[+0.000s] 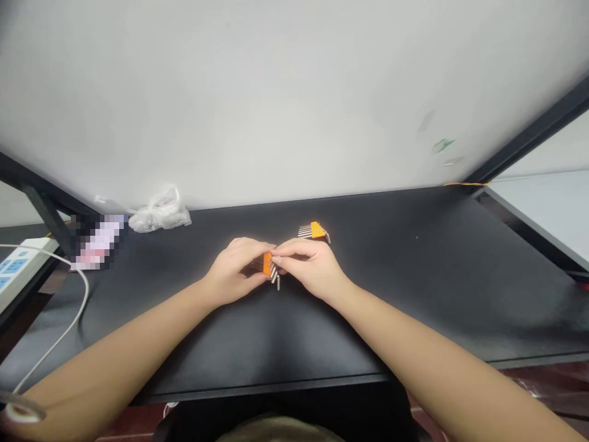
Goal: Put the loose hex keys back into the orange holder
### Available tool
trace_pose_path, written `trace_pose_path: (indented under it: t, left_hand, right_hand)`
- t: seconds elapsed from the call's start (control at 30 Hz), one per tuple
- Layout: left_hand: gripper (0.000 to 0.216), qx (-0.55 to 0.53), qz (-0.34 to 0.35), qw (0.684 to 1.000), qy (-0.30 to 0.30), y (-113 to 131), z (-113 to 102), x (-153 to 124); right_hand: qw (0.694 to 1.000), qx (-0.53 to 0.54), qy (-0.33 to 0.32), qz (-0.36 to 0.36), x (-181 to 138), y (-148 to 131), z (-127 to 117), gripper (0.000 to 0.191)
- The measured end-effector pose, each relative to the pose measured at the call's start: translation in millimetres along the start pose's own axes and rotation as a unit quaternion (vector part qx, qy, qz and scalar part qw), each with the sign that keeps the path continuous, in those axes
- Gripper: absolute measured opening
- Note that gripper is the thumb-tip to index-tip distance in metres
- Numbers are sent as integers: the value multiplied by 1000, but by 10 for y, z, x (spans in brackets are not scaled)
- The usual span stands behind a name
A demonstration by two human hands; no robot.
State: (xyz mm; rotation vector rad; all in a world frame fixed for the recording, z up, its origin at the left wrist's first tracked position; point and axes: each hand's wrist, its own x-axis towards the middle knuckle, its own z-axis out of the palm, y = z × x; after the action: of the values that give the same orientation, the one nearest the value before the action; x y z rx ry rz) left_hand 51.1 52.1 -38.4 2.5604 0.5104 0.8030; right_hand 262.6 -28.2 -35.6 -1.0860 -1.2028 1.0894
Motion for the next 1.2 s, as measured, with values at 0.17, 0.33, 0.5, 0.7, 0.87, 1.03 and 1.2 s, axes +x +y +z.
trace_pose_path:
  t: [0.17,0.33,0.5,0.7,0.87,1.03,1.2]
  left_hand:
    - [39,2,-17,1000,6,-8,8,-7]
    - [44,2,-23,999,24,-33,16,-24]
    - [45,7,-11,1000,13,-28,25,-25]
    - [46,21,-21,999,28,-25,49,-22]
    - [45,4,-26,999,37,-14,46,-22]
    - [46,1,-37,999,34,-2,31,-16]
    - [47,-1,-46,998,38,-7,31,-20]
  right_hand:
    - [997,-69,1,-36,-12,7,15,15]
    - [985,-134,36,-98,-35,-13,-13,12]
    - [932,-263,29,-249,-10,-2,-47,15]
    - [923,-303,10,-238,-22,28,-49,23]
    - [924,-293,27,-244,-26,31,0,24]
    - [927,-297,64,-220,-3,-18,44,14]
    - [914,-300,41,-270,-1,15,15,19]
